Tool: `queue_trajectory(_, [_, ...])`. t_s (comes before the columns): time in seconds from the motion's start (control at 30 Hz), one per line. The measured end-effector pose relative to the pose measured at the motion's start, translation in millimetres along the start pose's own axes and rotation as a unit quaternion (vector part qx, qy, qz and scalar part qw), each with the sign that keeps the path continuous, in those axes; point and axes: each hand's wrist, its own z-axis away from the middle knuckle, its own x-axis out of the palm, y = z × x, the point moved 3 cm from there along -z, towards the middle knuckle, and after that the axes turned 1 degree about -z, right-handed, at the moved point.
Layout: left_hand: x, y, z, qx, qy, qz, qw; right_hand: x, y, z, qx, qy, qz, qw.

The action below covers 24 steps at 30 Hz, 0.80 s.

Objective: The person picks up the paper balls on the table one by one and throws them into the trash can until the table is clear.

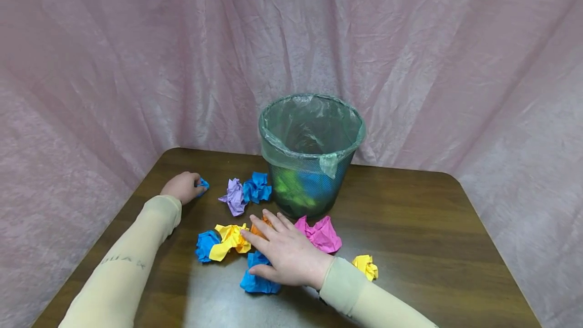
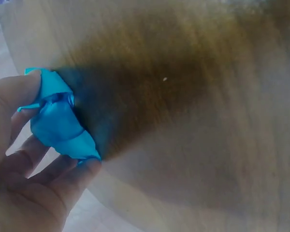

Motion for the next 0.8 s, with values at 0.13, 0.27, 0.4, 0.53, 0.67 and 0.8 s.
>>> queue_trajectory(0.13, [1.9,3.2,3.4,0.008,0.003,-0.001,1.0,1.3,0.6,0.0,-0.001,0.002,-0.001,1.0])
queue_trajectory(0.27, [3.5,6.8,5.2,0.019,0.006,-0.007,0.9998,2.6,-0.3,-1.1,-0.007,0.006,0.002,1.0])
queue_trajectory(0.4, [4.5,9.6,6.7,0.028,0.013,-0.005,0.9995,2.8,-0.7,-1.5,-0.003,0.001,-0.001,1.0])
queue_trajectory(0.53, [4.2,15.4,10.6,0.033,0.02,0.001,0.9993,2.3,-0.8,-0.9,0.001,-0.003,-0.004,1.0])
queue_trajectory(0.67, [3.2,23.5,16.8,0.051,0.009,-0.015,0.9986,0.8,-1.0,-0.5,-0.001,0.001,0.0,1.0])
queue_trajectory(0.8, [3.5,26.0,25.2,0.064,0.01,-0.018,0.9977,-1.2,-2.4,-1.2,-0.006,0.006,0.004,1.0])
